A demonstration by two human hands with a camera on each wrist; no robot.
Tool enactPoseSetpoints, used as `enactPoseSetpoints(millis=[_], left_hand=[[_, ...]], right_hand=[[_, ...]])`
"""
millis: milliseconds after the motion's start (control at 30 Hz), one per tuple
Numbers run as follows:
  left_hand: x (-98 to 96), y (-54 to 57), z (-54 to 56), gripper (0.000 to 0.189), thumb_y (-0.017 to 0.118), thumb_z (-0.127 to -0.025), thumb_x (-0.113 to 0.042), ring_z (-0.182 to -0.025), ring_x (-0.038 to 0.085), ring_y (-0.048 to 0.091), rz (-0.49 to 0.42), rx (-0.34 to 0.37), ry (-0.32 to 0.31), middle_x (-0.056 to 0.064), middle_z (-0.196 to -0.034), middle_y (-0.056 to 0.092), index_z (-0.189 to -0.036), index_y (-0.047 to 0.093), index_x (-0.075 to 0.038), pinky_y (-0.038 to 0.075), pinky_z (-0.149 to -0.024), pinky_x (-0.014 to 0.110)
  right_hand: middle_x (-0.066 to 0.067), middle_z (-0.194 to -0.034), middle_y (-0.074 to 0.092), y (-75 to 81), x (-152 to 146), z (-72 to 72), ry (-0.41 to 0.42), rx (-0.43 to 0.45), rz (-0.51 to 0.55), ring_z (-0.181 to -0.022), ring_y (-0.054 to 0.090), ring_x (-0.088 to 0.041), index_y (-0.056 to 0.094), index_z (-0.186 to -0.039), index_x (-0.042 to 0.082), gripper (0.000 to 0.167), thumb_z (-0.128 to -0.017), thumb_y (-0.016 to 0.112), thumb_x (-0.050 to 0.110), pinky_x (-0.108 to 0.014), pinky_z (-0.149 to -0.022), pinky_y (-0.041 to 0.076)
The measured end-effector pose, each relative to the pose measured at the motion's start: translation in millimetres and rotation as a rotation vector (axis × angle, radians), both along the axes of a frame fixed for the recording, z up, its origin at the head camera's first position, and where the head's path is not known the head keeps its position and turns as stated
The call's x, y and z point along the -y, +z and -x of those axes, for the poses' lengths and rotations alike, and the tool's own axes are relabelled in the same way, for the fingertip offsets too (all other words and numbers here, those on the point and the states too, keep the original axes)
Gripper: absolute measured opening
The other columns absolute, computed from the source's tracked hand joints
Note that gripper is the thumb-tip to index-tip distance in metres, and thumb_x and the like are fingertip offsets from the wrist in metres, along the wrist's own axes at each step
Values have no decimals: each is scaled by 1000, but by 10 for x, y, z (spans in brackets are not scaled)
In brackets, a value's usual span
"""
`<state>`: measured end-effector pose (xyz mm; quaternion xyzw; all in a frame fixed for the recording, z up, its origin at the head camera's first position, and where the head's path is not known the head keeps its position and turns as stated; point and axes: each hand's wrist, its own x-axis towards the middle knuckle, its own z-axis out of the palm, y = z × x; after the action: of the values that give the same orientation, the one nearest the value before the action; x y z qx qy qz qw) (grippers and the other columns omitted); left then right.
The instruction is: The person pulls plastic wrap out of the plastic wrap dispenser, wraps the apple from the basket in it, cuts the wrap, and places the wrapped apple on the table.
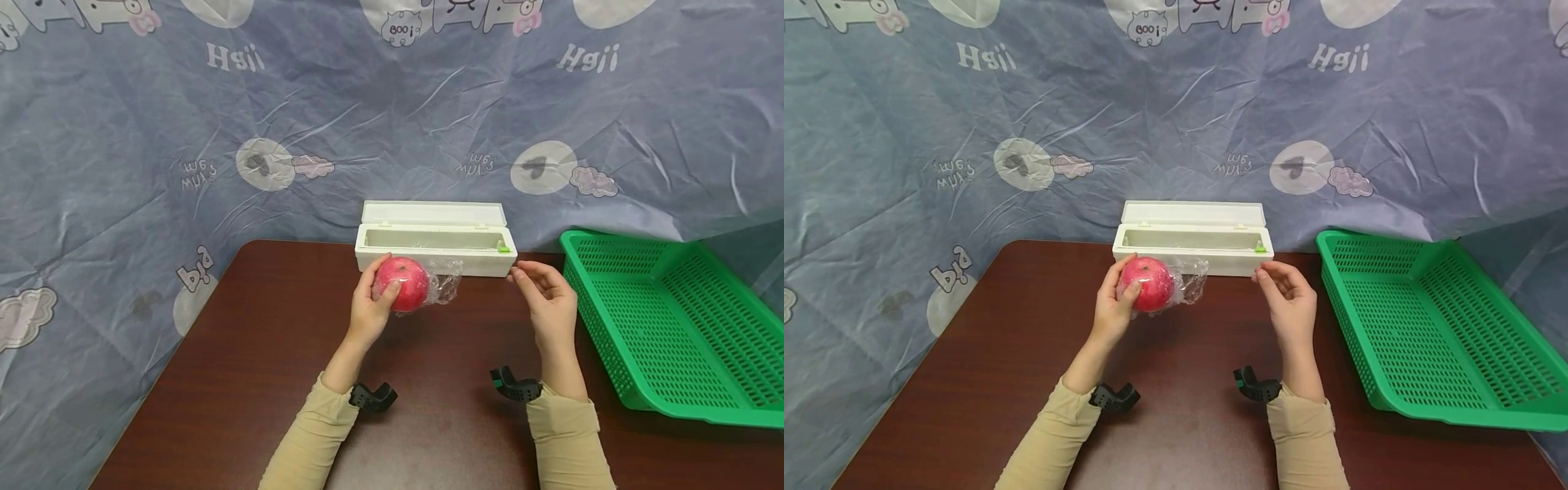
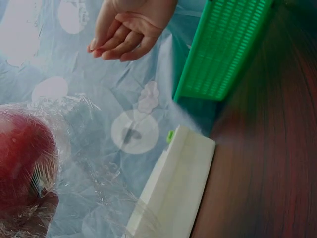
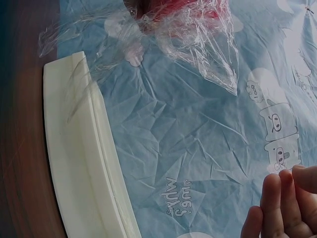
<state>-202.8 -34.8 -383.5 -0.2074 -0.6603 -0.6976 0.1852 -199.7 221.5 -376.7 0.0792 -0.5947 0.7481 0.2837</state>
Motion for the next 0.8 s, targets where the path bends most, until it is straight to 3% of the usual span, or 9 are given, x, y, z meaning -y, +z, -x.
enactPoseSetpoints(millis=[400,633,800], left_hand=[[-72,0,-54,50,59,-84,-6,-108,38,50,53,25,-15,28,-124,49,-130,44,10,47,-88,48],[-168,-288,95,53,63,-83,-6,-107,35,52,87,-14,-65,23,-125,51,-131,46,4,49,-86,47],[-235,-363,94,55,65,-83,-21,-108,26,53,148,-34,-79,14,-127,52,-133,48,-4,50,-86,38]], right_hand=[[-4,-90,69,26,155,-38,46,-13,-89,-81,66,-15,58,-102,-18,20,-86,62,-6,-24,-80,50],[-4,-100,69,55,335,-100,38,-50,-207,-94,64,-14,62,-105,-14,20,-88,61,-3,-21,-81,48],[-12,-111,66,51,490,-153,52,-112,-279,-103,61,-14,62,-109,-12,22,-88,59,-6,-20,-85,46]])
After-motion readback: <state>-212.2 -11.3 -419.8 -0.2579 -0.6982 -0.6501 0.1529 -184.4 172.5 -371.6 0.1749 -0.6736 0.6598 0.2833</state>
